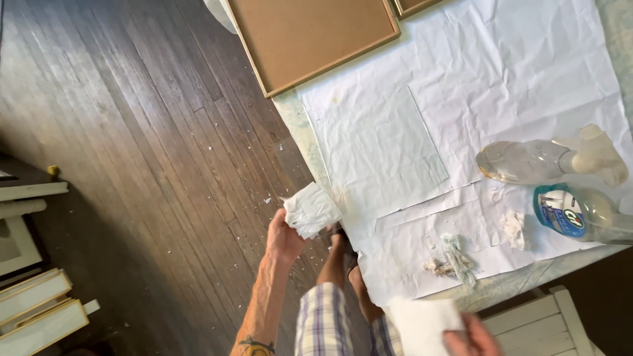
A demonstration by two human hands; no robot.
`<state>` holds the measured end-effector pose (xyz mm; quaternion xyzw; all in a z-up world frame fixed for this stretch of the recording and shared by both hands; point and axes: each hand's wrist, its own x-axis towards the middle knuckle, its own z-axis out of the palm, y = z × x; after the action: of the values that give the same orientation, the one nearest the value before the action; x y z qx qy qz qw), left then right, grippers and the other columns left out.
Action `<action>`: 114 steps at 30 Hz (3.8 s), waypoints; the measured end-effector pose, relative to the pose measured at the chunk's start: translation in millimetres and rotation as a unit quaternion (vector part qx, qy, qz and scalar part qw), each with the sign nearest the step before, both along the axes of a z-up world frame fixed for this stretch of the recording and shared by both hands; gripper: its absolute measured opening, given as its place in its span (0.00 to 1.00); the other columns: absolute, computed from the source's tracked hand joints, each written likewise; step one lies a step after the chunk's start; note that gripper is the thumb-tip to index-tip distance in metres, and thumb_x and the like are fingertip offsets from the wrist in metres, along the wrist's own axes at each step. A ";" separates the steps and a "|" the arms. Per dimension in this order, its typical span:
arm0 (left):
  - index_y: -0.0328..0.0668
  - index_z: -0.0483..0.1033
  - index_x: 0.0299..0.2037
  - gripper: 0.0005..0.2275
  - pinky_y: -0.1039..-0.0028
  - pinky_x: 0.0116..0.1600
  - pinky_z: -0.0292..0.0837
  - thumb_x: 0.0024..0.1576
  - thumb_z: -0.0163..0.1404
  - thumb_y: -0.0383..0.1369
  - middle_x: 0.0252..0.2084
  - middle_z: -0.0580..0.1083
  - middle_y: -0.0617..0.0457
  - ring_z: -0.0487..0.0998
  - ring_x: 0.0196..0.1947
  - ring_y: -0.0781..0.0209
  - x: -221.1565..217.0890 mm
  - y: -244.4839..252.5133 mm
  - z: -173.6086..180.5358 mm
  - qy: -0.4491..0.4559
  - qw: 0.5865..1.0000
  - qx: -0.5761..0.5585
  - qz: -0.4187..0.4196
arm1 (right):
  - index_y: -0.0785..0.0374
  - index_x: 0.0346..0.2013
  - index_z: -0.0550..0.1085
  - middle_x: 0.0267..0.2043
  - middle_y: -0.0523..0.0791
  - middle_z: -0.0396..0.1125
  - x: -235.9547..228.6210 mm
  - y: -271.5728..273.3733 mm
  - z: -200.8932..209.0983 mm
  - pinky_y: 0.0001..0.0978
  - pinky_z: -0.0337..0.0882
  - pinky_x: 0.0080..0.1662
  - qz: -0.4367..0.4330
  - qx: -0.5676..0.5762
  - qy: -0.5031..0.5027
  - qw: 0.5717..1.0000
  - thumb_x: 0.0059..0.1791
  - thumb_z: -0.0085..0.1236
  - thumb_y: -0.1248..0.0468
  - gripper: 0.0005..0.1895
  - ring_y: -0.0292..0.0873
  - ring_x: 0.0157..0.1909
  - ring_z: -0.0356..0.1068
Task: Cleaning a glass pane using a spray bottle and paper towels in a workshop
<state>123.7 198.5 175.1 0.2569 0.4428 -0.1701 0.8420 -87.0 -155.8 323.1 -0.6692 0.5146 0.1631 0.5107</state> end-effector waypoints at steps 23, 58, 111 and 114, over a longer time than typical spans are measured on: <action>0.32 0.73 0.51 0.15 0.66 0.35 0.70 0.60 0.43 0.33 0.42 0.75 0.49 0.76 0.38 0.55 -27.4 10.1 39.7 0.215 0.916 0.288 0.179 | 0.58 0.55 0.76 0.50 0.48 0.80 152.7 51.3 65.4 0.30 0.77 0.46 0.174 -0.073 -0.079 0.979 0.49 0.58 0.61 0.19 0.42 0.53 0.79; 0.47 0.68 0.31 0.14 0.71 0.34 0.52 0.65 0.42 0.43 0.26 0.60 0.59 0.56 0.27 0.66 -60.9 39.4 63.1 0.047 0.803 0.540 -0.249 | 0.48 0.52 0.78 0.34 0.44 0.83 123.4 80.8 19.0 0.23 0.73 0.15 0.520 0.262 -0.090 0.808 0.51 0.59 0.62 0.14 0.31 0.15 0.68; 0.26 0.77 0.52 0.18 0.68 0.44 0.75 0.56 0.58 0.32 0.44 0.80 0.47 0.79 0.39 0.57 -21.9 -21.2 161.3 -0.061 0.963 0.250 -0.077 | 0.72 0.33 0.81 0.36 0.64 0.76 24.7 -56.6 2.7 0.47 0.74 0.36 0.031 0.356 -0.309 0.881 0.35 0.70 0.75 0.12 0.57 0.34 0.78; 0.30 0.78 0.51 0.16 0.66 0.46 0.75 0.57 0.57 0.34 0.44 0.80 0.49 0.79 0.41 0.57 -42.7 -3.7 196.3 -0.058 0.965 0.250 -0.047 | 0.73 0.35 0.80 0.36 0.66 0.77 16.3 -62.0 -5.4 0.49 0.77 0.38 0.039 0.337 -0.339 0.877 0.33 0.72 0.72 0.17 0.60 0.36 0.79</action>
<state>81.0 194.8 371.5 0.4887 0.4094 -0.0783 0.7664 -70.7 -217.8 317.6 -0.4910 0.1969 0.1092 0.8415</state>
